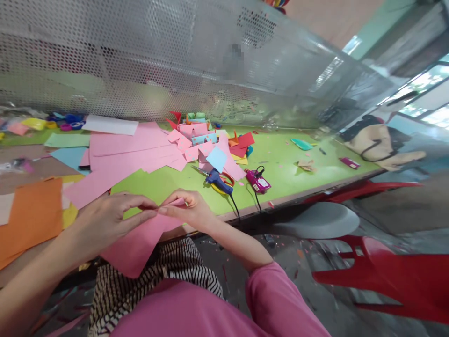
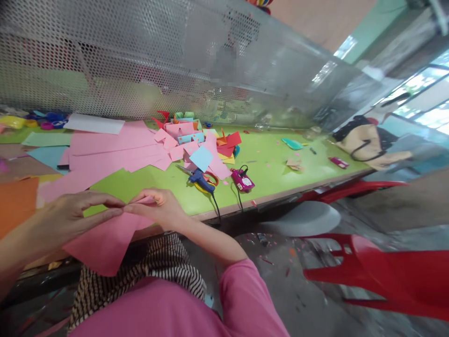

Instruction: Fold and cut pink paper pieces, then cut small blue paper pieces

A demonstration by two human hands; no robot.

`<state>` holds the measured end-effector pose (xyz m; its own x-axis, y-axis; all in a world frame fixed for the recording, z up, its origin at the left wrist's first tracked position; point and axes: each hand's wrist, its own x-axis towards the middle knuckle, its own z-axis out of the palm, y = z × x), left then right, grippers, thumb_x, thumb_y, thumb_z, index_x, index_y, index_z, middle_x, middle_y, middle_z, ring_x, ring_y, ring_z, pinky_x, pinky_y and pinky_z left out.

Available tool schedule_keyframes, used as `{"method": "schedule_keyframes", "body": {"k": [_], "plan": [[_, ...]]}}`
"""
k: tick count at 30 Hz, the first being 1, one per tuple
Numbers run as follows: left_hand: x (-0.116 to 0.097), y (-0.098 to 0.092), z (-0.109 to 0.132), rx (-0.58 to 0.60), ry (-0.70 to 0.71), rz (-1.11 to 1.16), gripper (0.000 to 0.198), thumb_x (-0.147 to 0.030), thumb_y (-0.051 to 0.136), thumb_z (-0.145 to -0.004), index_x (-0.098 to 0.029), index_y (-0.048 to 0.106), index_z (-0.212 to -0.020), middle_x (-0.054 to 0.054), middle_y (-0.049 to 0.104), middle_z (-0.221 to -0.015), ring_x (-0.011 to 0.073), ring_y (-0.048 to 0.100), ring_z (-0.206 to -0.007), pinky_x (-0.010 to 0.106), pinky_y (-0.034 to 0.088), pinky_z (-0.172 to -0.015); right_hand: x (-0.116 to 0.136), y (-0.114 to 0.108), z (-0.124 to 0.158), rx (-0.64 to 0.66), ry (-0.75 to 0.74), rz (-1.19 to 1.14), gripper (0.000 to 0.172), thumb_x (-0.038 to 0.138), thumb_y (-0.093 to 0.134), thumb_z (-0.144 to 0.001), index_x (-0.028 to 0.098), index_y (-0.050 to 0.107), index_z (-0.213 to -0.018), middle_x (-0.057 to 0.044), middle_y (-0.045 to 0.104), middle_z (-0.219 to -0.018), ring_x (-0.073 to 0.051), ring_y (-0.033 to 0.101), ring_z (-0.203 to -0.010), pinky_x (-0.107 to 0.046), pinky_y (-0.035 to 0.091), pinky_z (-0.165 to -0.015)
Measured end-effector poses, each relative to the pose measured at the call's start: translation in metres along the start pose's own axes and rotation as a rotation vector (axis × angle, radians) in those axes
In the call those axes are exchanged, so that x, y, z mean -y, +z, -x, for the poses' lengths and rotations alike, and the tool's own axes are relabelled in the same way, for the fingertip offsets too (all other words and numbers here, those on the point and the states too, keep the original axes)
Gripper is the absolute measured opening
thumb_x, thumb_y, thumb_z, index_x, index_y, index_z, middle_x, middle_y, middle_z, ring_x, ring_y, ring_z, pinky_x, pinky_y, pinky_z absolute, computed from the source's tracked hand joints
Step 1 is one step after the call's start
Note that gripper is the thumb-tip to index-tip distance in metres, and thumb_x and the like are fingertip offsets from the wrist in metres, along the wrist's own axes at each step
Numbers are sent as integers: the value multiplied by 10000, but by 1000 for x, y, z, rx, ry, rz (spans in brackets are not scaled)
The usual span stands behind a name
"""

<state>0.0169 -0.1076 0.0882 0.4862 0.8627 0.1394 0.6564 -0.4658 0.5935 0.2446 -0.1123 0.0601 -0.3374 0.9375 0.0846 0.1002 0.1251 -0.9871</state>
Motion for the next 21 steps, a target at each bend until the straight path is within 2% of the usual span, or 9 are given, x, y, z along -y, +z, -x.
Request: {"method": "schedule_keyframes", "body": {"k": [3,6,9,11,14,17,19,21], "plan": [[4,8,-2,-17,41,-62,479,-674,473,-963,-332,808,-965,11,821,-943,232,760,-841,319,532,-718,1,-6,3,14,-67,104,352,556,793,-834,214,772,-911,-6,793,-894,-131,711,-814,-267,546,-778],[5,13,-1,-40,79,-110,461,-643,458,-979,-329,795,-955,10,823,-954,237,759,-850,316,528,-704,8,-17,7,23,-241,428,287,458,760,-913,230,761,-1087,-31,808,-1019,-159,710,-946,-325,506,-916],[-1,19,-1,-13,114,-145,422,-597,484,-971,-306,788,-949,17,823,-950,254,753,-881,333,533,-737,15,-24,11,61,-433,806,179,379,689,-988,221,771,-1007,-35,807,-963,-181,677,-964,-362,413,-982],[-6,24,0,-11,123,-171,423,-580,479,-968,-288,783,-932,31,820,-933,266,748,-877,347,532,-736,18,-26,15,75,-502,944,210,365,640,-1021,209,767,-961,-30,802,-925,-190,657,-952,-372,365,-992],[-13,28,3,-34,145,-189,440,-584,467,-979,-274,775,-931,38,817,-938,273,747,-881,360,537,-738,24,-26,20,103,-522,1037,211,346,609,-1041,202,751,-980,-19,801,-924,-187,642,-934,-374,322,-997],[-13,26,10,-52,143,-220,427,-581,465,-1001,-294,779,-967,16,819,-961,277,744,-899,387,529,-776,31,-31,24,126,-475,1023,210,331,588,-1054,203,733,-971,-14,792,-907,-170,640,-908,-348,336,-950],[-5,20,17,-93,106,-214,376,-583,503,-995,-333,782,-969,-17,819,-968,272,734,-899,397,521,-801,35,-37,25,96,-453,973,210,331,599,-1049,192,721,-950,-14,783,-888,-158,640,-884,-330,351,-916],[13,15,26,-129,64,-129,270,-578,603,-951,-378,782,-977,-56,815,-1002,267,720,-938,386,533,-839,37,-45,27,50,-444,919,202,327,620,-1038,185,712,-928,-10,775,-863,-149,642,-861,-321,365,-903]]}}
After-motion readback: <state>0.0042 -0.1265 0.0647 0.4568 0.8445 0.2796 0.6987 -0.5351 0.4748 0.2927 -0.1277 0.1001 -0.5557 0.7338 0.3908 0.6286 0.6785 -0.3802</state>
